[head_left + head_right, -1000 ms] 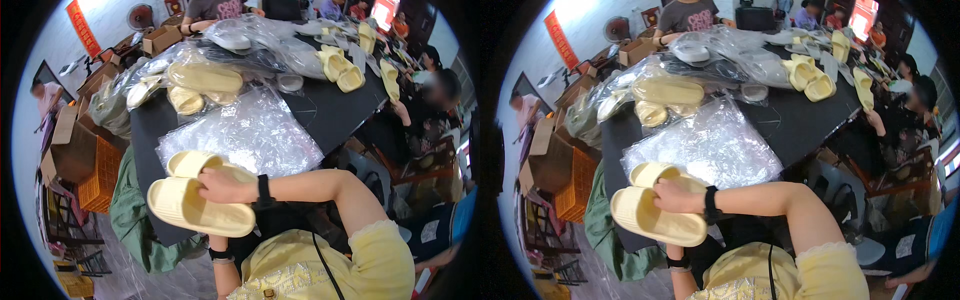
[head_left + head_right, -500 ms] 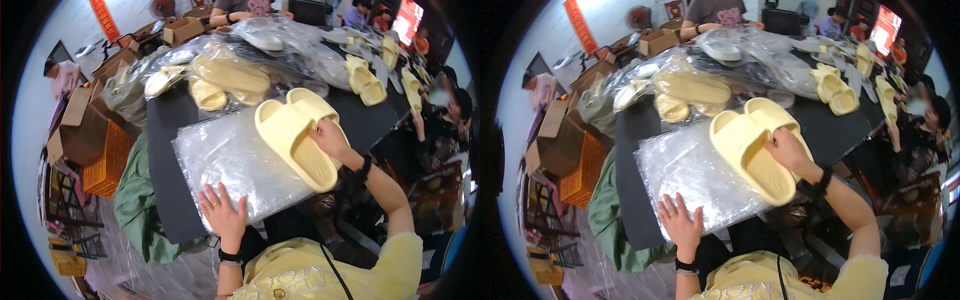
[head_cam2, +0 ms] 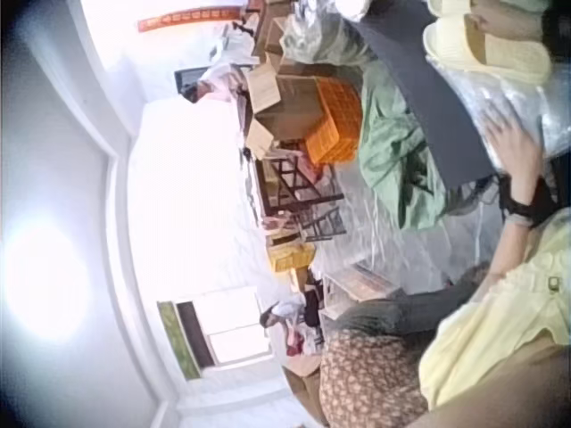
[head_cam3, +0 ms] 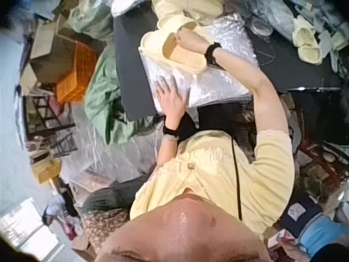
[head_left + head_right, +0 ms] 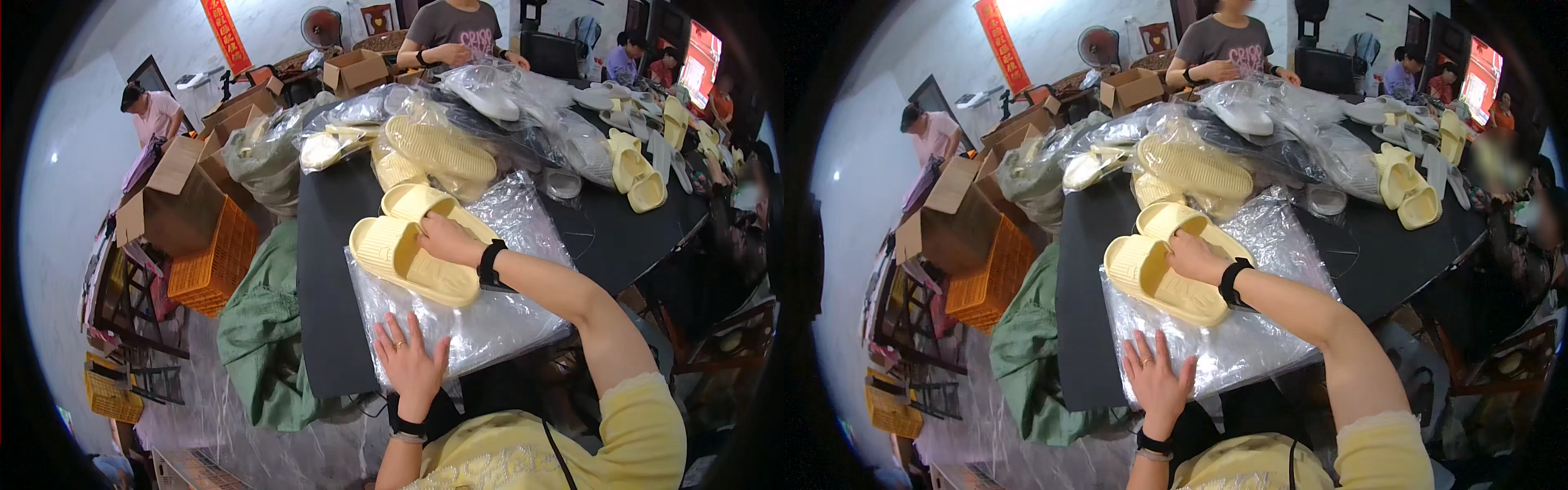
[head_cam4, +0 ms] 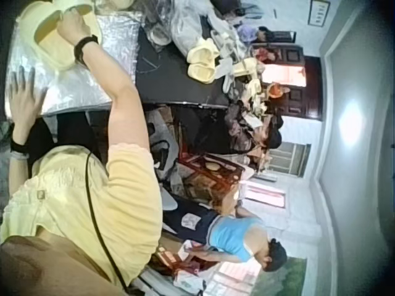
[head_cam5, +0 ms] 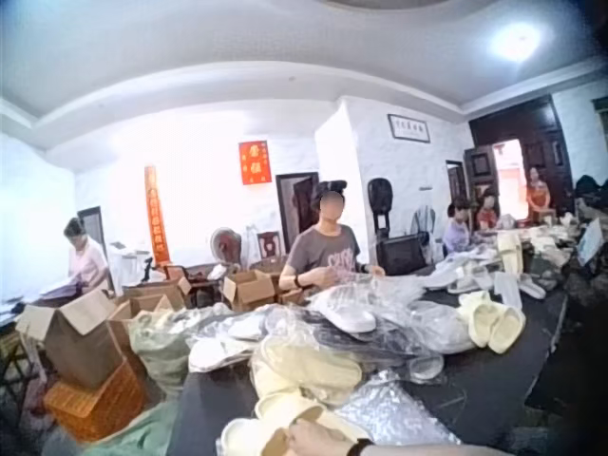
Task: Packaging finished slippers into plastic bags and organizing them.
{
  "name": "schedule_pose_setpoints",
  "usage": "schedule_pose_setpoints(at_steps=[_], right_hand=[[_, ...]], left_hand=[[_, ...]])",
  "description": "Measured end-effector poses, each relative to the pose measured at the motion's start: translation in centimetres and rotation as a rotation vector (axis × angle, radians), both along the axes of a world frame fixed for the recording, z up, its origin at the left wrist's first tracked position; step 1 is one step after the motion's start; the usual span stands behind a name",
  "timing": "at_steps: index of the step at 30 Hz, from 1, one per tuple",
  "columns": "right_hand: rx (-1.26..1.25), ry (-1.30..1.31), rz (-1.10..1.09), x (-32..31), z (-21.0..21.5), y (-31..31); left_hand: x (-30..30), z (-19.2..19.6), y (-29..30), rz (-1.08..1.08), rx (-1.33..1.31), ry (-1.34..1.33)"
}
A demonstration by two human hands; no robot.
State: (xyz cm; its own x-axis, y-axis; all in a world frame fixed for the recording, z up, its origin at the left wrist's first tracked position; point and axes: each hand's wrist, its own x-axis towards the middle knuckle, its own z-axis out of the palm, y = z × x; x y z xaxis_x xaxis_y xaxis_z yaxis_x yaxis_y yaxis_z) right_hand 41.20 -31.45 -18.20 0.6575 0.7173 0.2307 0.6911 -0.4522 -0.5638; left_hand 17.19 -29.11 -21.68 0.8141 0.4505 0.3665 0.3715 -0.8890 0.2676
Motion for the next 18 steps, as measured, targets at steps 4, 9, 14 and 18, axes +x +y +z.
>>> schedule_pose_setpoints(at_steps=[4, 9, 14, 18], right_hand=[[-0.147, 0.056, 0.177, -4.7, 2.2, -1.5], [-0.146, 0.085, -0.007, -4.1, 1.5, -8.5], [-0.297, -0.023, -0.276, 0.4, 1.6, -19.0], [-0.115, -0.034, -0.379, -0.7, 4.5, -24.5]], left_hand=[[-0.5, -0.7, 0.6, 0.005, 0.003, 0.061], [-0.3, -0.2, 0.3, 0.03, -0.019, 0.032], [0.3, 0.2, 0.0, 0.0, -0.03, 0.022], [0.1, 0.1, 0.3, 0.027, -0.055, 0.082]])
